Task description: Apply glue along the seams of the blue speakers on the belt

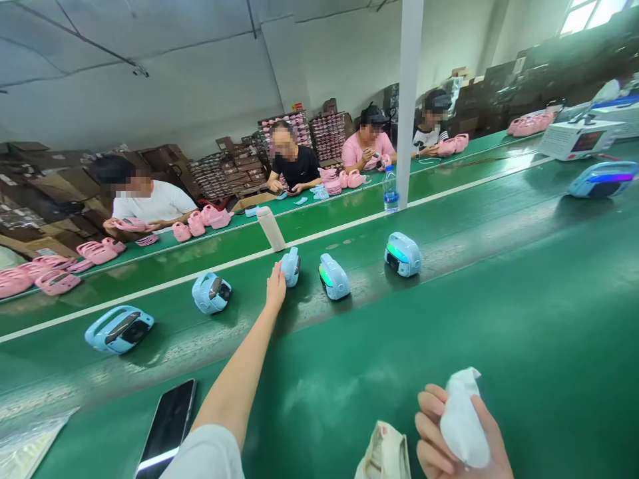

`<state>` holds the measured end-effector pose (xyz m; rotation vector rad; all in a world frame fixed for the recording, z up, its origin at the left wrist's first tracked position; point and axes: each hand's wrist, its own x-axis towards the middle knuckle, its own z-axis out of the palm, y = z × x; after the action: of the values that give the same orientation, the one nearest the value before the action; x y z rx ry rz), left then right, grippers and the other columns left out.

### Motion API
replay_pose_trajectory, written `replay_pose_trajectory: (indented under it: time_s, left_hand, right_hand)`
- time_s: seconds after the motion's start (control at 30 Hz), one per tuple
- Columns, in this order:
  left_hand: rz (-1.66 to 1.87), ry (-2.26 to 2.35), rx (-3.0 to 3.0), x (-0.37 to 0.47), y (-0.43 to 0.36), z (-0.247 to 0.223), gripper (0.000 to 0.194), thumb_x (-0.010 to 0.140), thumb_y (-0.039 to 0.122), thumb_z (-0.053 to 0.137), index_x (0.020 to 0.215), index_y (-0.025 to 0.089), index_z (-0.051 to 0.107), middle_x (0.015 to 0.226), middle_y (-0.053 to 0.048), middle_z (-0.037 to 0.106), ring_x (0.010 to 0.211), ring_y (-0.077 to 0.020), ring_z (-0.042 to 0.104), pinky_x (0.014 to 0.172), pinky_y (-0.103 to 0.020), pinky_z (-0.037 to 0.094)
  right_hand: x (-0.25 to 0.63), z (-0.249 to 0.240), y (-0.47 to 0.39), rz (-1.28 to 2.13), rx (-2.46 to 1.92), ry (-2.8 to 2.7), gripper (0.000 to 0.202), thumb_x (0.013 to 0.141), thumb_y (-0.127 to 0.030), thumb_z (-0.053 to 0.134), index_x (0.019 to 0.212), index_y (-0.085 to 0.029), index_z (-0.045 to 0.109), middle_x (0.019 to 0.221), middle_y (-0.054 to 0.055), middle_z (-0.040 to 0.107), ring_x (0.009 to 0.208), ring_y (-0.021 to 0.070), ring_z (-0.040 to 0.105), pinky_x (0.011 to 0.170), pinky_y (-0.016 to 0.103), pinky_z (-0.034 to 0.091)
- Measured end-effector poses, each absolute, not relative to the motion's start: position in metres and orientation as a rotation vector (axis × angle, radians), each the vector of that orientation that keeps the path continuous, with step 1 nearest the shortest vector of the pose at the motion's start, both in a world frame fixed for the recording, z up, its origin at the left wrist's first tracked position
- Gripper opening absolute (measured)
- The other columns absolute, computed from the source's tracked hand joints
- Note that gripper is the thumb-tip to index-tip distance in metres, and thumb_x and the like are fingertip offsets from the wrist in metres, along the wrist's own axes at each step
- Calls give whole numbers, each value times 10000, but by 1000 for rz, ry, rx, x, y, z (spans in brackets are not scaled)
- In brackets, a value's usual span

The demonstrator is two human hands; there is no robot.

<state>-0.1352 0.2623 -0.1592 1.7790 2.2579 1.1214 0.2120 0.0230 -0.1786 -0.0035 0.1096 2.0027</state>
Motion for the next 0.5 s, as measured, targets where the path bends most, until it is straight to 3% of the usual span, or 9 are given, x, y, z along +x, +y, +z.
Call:
replay_pose_trajectory:
  time_s: [0.33,0.5]
  left_hand:
    - [1502,2319,1287,-135,251,-170,385,901,341,507,1257,195,488,1310,-111,496,1148,-258,517,958,-503,436]
    - [1639,2222,1478,-115,239,-146,406,911,340,484,1295,215,452,1378,-111,432,1210,-274,462,1003,-534,382]
  right_hand:
    - [213,-179,24,2012,-28,106,270,800,-455,631,844,-229,491,751,-7,557,528,99,499,473,223,451]
    - [211,-178,26,2013,-54,148,269,789,-462,625,823,-232,490,735,-8,554,506,98,485,458,226,452]
